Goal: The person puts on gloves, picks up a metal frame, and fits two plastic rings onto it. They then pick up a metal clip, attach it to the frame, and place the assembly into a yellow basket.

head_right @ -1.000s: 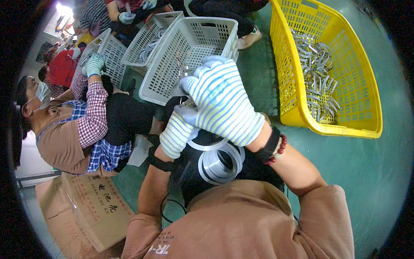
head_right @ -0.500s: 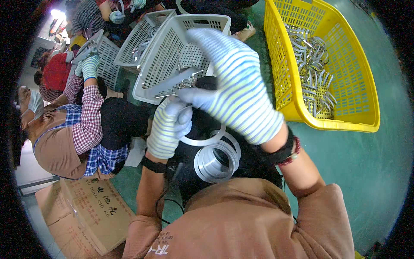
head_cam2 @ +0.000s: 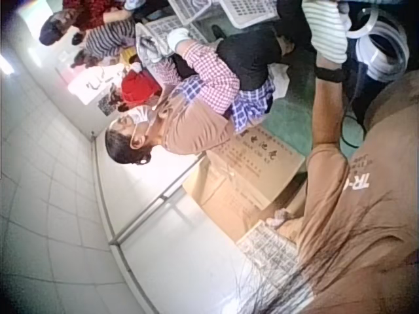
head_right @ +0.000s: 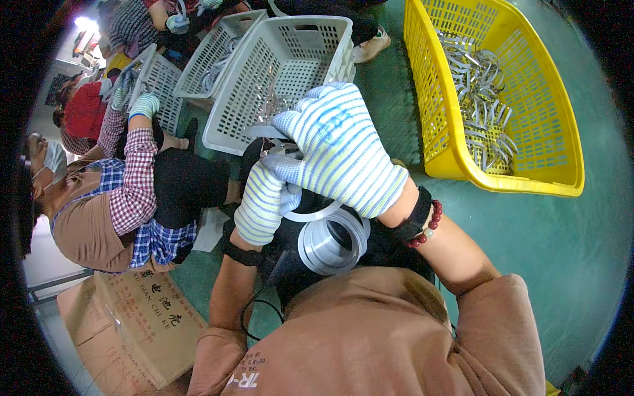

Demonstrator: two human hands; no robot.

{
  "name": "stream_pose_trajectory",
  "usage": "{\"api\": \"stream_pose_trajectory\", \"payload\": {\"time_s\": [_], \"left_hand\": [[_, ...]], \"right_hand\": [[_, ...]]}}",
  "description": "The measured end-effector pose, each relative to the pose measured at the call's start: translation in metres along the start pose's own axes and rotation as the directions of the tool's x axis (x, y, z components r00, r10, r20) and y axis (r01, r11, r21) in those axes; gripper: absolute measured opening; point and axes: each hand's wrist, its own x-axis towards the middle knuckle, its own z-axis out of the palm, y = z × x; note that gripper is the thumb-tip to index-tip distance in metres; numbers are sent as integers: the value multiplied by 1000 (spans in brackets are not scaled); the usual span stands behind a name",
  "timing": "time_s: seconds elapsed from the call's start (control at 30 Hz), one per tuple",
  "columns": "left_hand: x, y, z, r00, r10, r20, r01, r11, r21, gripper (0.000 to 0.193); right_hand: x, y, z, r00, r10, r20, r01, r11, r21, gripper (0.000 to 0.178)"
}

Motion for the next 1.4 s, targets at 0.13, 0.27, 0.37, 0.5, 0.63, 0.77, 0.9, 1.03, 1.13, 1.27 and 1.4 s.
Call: {"api": "stream_pose_trajectory", "payload": {"time_s": [0.13, 0.27, 0.37, 0.5, 0.63, 0.77, 0.9, 1.03, 1.13, 1.27, 1.4], "left_hand": [[2, -4, 4, 982, 187, -35, -169, 940, 295, 26], [10, -18, -1, 884, 464, 49, -419, 742, 524, 25], [-3, 36, -4, 945, -226, 238, 327, 583, -744, 24], [0, 47, -14, 876, -270, 400, 478, 379, -792, 28], [-3, 47, -8, 867, -227, 443, 494, 283, -822, 29], [-2, 53, -6, 884, -220, 412, 462, 293, -837, 30], [1, 53, -12, 912, -248, 326, 405, 430, -807, 29], [0, 62, -14, 919, -383, 91, 334, 634, -698, 29], [-1, 61, -17, 913, -407, -16, 309, 717, -625, 29], [-2, 47, -32, 916, -165, -366, 134, 985, -108, 20], [-20, 50, -35, 978, 78, -194, 8, 911, 411, 22]], "right_hand": [[0, -7, -1, 996, 23, 91, -17, 997, -72, 33], [2, -12, -1, 999, -13, -31, 12, 1000, -20, 31], [5, 2, -16, 992, 9, -128, 4, 995, 99, 45], [-10, 17, -30, 972, 232, 48, -229, 871, 435, 76], [-10, 10, -26, 956, 146, 256, -226, 921, 319, 65], [-10, 13, -23, 976, 68, 205, -103, 980, 168, 42], [-14, 10, -8, 986, 167, -25, -145, 916, 374, 37], [-33, 13, -27, 727, 417, 546, -686, 409, 602, 41], [-42, 3, -31, 581, 262, 771, -805, 325, 496, 39], [-36, 20, -65, 525, 536, 661, -849, 277, 449, 30], [-21, 52, -64, 618, 697, 363, -715, 306, 629, 32]]}}
